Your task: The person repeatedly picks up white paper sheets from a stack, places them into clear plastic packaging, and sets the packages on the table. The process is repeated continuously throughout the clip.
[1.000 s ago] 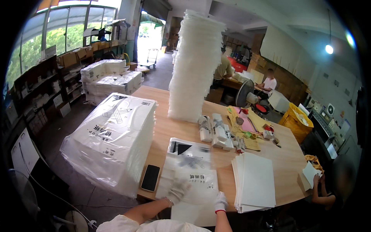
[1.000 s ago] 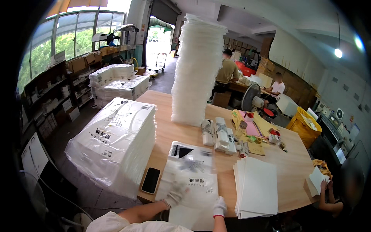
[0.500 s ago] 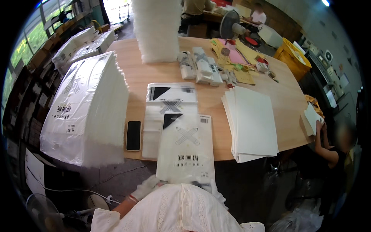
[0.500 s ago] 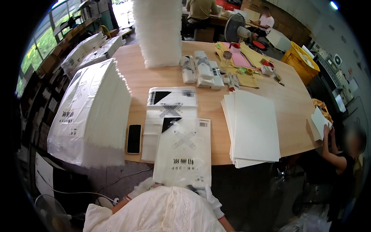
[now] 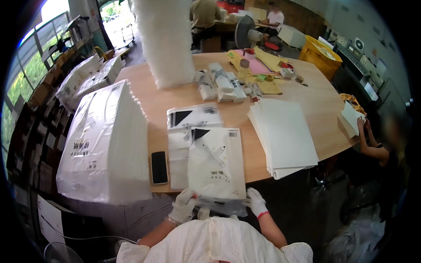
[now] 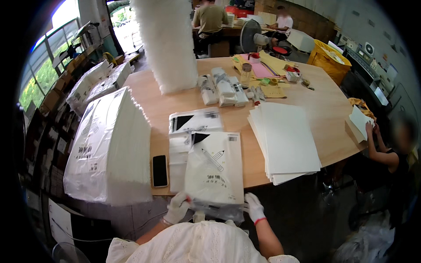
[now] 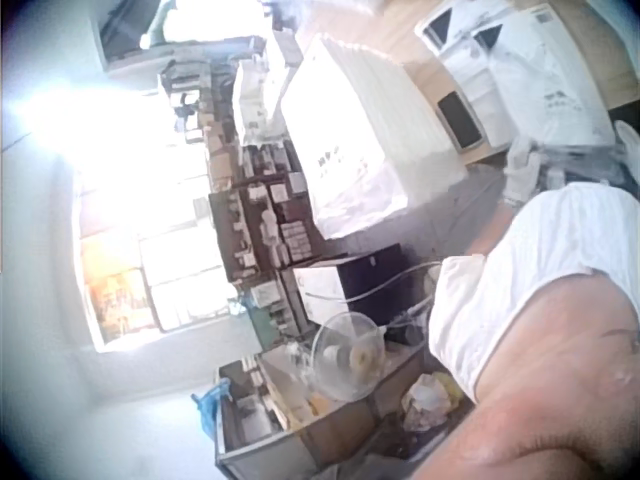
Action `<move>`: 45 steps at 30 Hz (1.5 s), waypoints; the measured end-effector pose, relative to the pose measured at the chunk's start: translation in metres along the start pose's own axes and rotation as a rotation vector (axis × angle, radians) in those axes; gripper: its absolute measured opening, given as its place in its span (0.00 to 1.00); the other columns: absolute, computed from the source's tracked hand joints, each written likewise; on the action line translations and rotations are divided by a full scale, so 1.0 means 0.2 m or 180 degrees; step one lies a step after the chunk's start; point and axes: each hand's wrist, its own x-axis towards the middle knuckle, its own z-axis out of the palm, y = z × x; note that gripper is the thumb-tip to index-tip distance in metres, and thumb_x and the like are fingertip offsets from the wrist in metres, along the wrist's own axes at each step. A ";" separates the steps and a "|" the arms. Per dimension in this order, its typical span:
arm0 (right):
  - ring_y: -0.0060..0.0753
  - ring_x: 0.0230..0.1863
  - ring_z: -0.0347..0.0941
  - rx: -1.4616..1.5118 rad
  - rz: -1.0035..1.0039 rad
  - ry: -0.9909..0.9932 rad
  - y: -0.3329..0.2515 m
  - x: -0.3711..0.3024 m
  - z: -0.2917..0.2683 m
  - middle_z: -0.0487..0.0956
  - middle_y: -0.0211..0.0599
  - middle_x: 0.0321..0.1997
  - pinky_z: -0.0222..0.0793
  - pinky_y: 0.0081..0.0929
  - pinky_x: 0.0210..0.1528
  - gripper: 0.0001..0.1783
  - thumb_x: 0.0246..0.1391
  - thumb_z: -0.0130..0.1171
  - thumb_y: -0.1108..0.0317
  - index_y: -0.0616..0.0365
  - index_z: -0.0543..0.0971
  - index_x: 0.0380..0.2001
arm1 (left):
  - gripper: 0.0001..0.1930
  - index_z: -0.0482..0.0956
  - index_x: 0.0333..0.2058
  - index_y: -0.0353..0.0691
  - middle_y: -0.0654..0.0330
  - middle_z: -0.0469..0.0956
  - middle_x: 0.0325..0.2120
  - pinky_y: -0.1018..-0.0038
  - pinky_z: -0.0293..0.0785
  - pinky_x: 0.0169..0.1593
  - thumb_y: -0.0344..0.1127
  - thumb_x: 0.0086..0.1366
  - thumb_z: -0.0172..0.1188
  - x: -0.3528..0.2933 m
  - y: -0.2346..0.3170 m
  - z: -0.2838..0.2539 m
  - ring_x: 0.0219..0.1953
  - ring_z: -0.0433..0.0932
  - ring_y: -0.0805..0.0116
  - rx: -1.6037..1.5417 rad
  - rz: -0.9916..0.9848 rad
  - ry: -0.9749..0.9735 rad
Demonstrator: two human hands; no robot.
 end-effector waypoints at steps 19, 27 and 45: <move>0.20 0.25 0.67 -0.0994 -0.0036 -0.3764 -0.13 -0.40 2.14 0.71 0.32 0.26 0.65 0.19 0.28 0.20 0.60 0.48 0.61 0.65 0.67 0.49 | 0.13 0.70 0.45 0.41 0.63 0.71 0.41 0.76 0.69 0.47 0.38 0.65 0.45 -0.39 -0.04 -1.83 0.42 0.70 0.73 -0.1127 0.0114 0.4519; 0.22 0.34 0.72 -0.1979 0.0542 -0.1567 0.12 -0.08 0.89 0.75 0.34 0.34 0.71 0.20 0.38 0.18 0.57 0.51 0.62 0.59 0.71 0.48 | 0.04 0.73 0.32 0.38 0.57 0.74 0.25 0.68 0.72 0.30 0.30 0.57 0.53 -0.51 -0.50 -0.40 0.26 0.75 0.65 -0.0295 -0.2048 0.1358; 0.19 0.30 0.69 -0.0642 -0.0322 -0.1074 -0.11 0.22 0.74 0.74 0.30 0.28 0.65 0.20 0.31 0.17 0.56 0.54 0.57 0.58 0.74 0.41 | 0.14 0.76 0.26 0.37 0.48 0.75 0.23 0.65 0.67 0.30 0.42 0.60 0.51 0.68 -0.43 0.07 0.26 0.74 0.57 0.1402 -0.0116 -0.1087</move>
